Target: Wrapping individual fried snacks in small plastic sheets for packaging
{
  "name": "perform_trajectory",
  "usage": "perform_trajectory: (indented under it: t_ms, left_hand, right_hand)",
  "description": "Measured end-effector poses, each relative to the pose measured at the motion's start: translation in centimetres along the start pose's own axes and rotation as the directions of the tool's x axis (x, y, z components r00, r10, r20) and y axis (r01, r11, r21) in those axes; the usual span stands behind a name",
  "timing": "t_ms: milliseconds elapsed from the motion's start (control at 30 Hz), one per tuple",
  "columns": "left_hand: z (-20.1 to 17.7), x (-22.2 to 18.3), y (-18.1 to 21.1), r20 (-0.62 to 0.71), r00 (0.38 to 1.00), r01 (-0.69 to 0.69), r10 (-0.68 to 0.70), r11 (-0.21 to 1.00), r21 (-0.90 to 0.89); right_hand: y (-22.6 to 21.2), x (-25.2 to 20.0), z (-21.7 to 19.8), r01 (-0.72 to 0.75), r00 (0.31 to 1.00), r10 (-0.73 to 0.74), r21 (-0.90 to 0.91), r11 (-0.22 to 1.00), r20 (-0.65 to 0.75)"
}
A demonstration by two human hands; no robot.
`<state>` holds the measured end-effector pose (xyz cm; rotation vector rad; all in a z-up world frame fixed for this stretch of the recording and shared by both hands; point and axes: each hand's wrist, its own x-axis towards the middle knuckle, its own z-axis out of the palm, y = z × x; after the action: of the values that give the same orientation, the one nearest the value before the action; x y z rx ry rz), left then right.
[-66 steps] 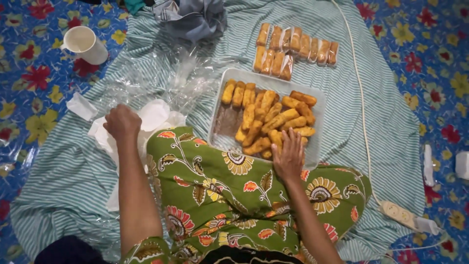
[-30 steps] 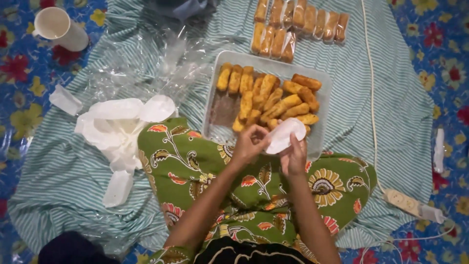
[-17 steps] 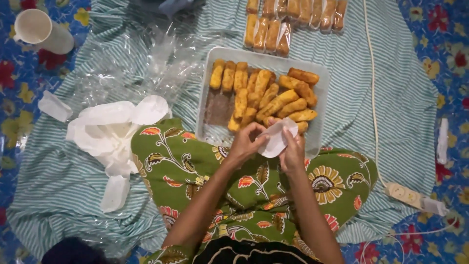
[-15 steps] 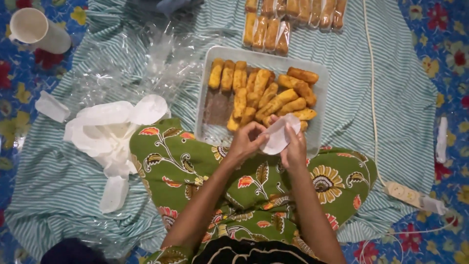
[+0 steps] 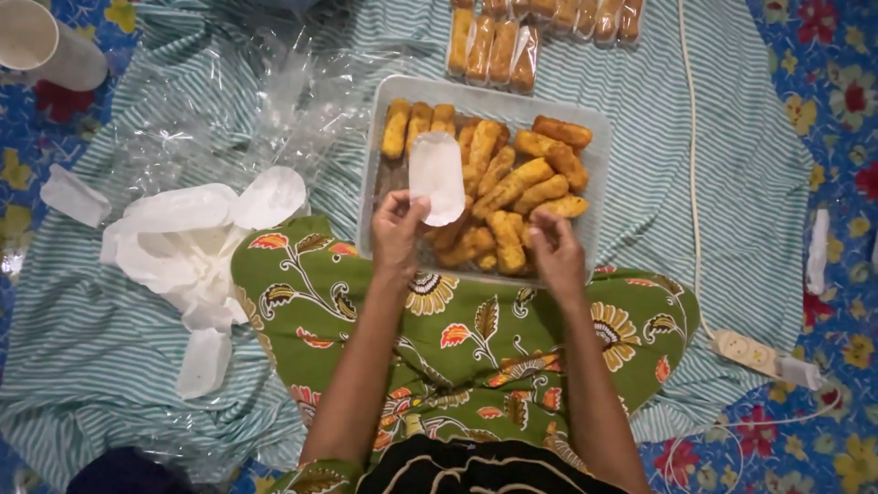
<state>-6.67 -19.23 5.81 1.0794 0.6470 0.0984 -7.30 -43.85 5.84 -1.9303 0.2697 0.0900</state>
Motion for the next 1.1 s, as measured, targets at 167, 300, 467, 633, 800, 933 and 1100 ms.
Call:
perform_trajectory:
  t_ms: [167,300,467,633,800,933,1100]
  left_hand:
    - [-0.7,0.4,-1.8,0.026,0.999,-0.037,0.038,0.998,-0.053]
    - [0.8,-2.4,0.7,0.051,0.998,-0.017,0.022,0.996,-0.092]
    - [1.9,-4.6,1.3,0.124,0.991,0.059,-0.045,0.992,-0.108]
    - [2.1,-4.9,-0.9,0.173,0.979,0.123,-0.111,0.99,-0.063]
    - [1.6,-4.1,-1.6,0.193,0.974,0.123,-0.121,0.992,-0.002]
    - [1.3,-4.0,-1.8,0.212,0.971,0.114,-0.109,0.993,-0.011]
    - [1.1,-3.7,-2.0,0.223,0.973,0.045,-0.055,0.998,0.05]
  right_hand:
    - [3.2,1.3,-1.1,0.336,0.938,-0.335,-0.474,0.814,0.089]
    - [4.9,2.2,-3.1,0.392,0.919,-0.354,-0.503,0.77,0.174]
    - [6.9,3.6,-5.4,0.493,0.866,-0.317,-0.551,0.673,0.388]
    - [7.7,4.3,-5.3,0.467,0.872,-0.259,-0.553,0.69,0.414]
    - [4.8,4.3,-4.9,0.485,0.859,-0.197,-0.626,0.611,0.472]
    - [4.8,5.4,-5.8,0.503,0.855,-0.187,-0.684,0.528,0.484]
    - [5.8,6.5,-6.4,0.543,0.837,-0.194,-0.728,0.419,0.512]
